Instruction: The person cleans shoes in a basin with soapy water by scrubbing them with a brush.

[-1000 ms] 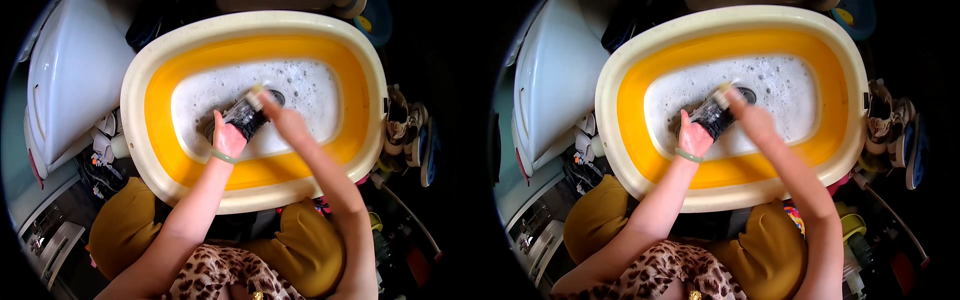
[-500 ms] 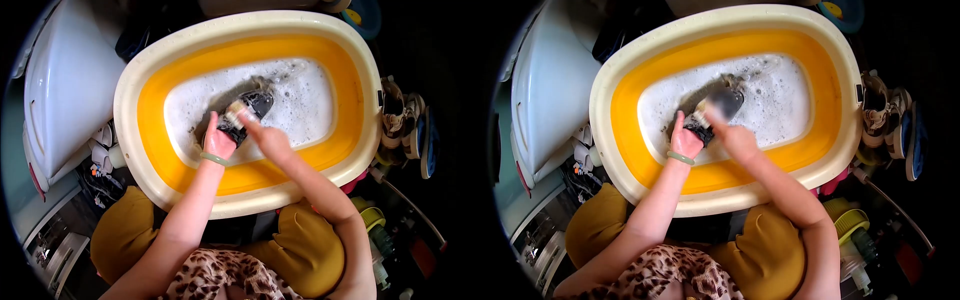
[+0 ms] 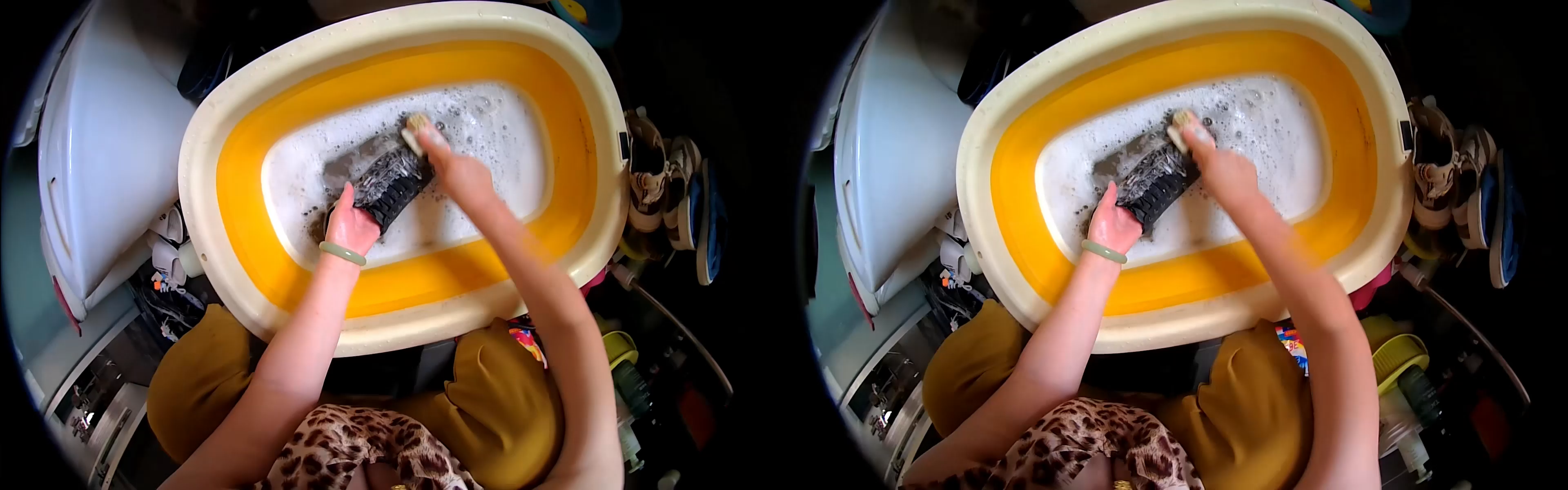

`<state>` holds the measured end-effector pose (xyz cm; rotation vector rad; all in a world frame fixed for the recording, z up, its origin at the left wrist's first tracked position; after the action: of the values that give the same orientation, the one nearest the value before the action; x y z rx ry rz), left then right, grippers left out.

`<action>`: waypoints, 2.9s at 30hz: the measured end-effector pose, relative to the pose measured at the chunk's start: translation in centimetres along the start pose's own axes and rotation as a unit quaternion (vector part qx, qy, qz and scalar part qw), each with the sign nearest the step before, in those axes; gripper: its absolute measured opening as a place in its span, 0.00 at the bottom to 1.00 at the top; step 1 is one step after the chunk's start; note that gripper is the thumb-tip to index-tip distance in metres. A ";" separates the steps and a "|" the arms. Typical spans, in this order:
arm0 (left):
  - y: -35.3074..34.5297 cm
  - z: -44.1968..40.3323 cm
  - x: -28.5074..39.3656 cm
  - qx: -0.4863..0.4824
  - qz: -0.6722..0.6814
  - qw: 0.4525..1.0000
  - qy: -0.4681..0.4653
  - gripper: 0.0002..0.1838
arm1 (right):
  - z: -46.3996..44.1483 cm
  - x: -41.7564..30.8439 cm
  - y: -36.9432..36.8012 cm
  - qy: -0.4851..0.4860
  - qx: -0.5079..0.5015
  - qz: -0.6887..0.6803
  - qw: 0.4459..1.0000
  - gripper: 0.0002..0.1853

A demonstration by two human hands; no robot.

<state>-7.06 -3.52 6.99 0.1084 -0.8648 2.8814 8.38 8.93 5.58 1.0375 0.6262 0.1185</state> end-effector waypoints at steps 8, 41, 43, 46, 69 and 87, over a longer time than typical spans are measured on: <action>0.6 -0.9 0.5 -0.001 0.019 1.000 0.016 0.28 | 6.9 1.8 1.1 0.073 -0.047 0.011 0.996 0.25; 0.6 -1.5 0.7 0.020 0.025 0.999 0.008 0.27 | -1.7 -1.9 -0.6 0.083 -0.053 -0.008 0.995 0.20; 0.8 -1.6 0.6 0.008 0.030 0.999 0.014 0.28 | 0.6 -1.5 0.3 0.070 -0.068 -0.010 0.995 0.21; 1.4 -1.9 0.4 -0.043 0.038 0.998 0.041 0.29 | 6.3 1.8 0.4 0.081 -0.041 -0.054 0.994 0.22; 0.4 -1.3 0.9 0.013 -0.013 1.000 0.002 0.28 | -0.2 -1.1 0.1 0.042 -0.078 -0.023 0.996 0.22; 0.6 0.9 3.3 -0.087 -0.416 0.905 -0.004 0.25 | 0.1 7.9 2.7 -0.137 -0.019 -0.026 0.990 0.20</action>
<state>-10.33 -4.18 7.81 0.3691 -0.8072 2.0012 15.41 13.26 4.53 0.9788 0.3990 -0.0571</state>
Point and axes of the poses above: each hand's wrist, its own z-axis away from the middle knuckle, its own y-axis out of the back of the hand, x = y × z, the point moved 1 cm from there along -z, towards the middle knuckle, and after that the axes turned 1 degree about x, right-handed, at the moved point
